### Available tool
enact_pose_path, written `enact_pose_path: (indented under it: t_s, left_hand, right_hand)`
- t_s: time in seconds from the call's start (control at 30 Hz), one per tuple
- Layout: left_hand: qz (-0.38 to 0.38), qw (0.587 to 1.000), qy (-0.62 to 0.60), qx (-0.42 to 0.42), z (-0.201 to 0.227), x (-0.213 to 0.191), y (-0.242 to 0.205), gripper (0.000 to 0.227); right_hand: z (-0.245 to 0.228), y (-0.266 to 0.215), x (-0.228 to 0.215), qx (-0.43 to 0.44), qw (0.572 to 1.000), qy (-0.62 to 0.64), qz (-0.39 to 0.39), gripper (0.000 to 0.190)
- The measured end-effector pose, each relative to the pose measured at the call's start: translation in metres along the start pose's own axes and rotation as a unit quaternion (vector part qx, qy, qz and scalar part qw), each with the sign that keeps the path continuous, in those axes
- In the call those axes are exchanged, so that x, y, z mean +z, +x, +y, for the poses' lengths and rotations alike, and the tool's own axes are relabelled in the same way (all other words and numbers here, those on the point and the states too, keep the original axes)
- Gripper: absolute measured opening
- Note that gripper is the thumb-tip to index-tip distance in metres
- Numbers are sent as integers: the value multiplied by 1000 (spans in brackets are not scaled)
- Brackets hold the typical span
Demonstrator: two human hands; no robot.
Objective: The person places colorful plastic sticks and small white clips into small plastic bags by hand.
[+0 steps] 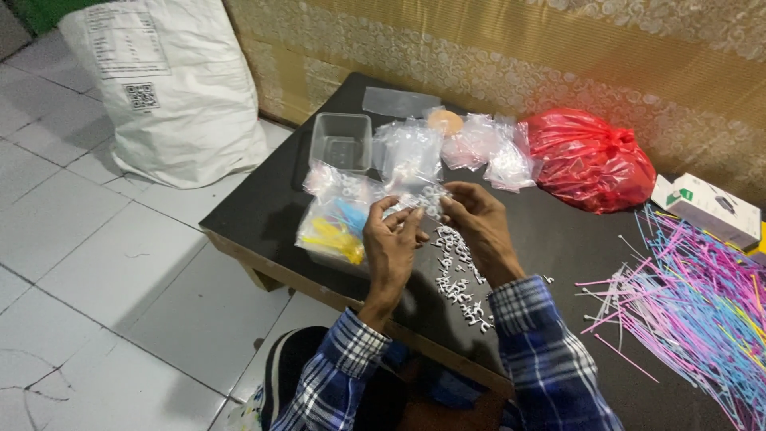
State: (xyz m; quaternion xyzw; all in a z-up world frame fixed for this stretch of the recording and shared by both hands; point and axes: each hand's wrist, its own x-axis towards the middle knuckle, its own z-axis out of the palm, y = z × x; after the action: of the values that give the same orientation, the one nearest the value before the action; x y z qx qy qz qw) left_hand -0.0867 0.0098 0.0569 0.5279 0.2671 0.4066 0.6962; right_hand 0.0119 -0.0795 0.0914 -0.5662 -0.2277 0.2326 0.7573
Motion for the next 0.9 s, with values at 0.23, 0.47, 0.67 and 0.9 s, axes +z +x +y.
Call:
enact_pose_path:
  t_s: [0.23, 0.47, 0.67, 0.9]
  left_hand:
    - [66, 944, 285, 153, 13, -33, -10, 51]
    - [55, 808, 475, 345, -4, -39, -3, 16]
    - [44, 742, 566, 357, -12, -42, 11, 27]
    - [-22, 758, 597, 261, -6, -32, -5, 50]
  right_hand:
    - [55, 47, 22, -1, 999, -36, -29, 45]
    - [62, 49, 33, -26, 990, -134, -41, 50]
    - [66, 57, 32, -58, 963, -261, -30, 45]
    - [88, 59, 24, -270, 872, -407, 14, 32]
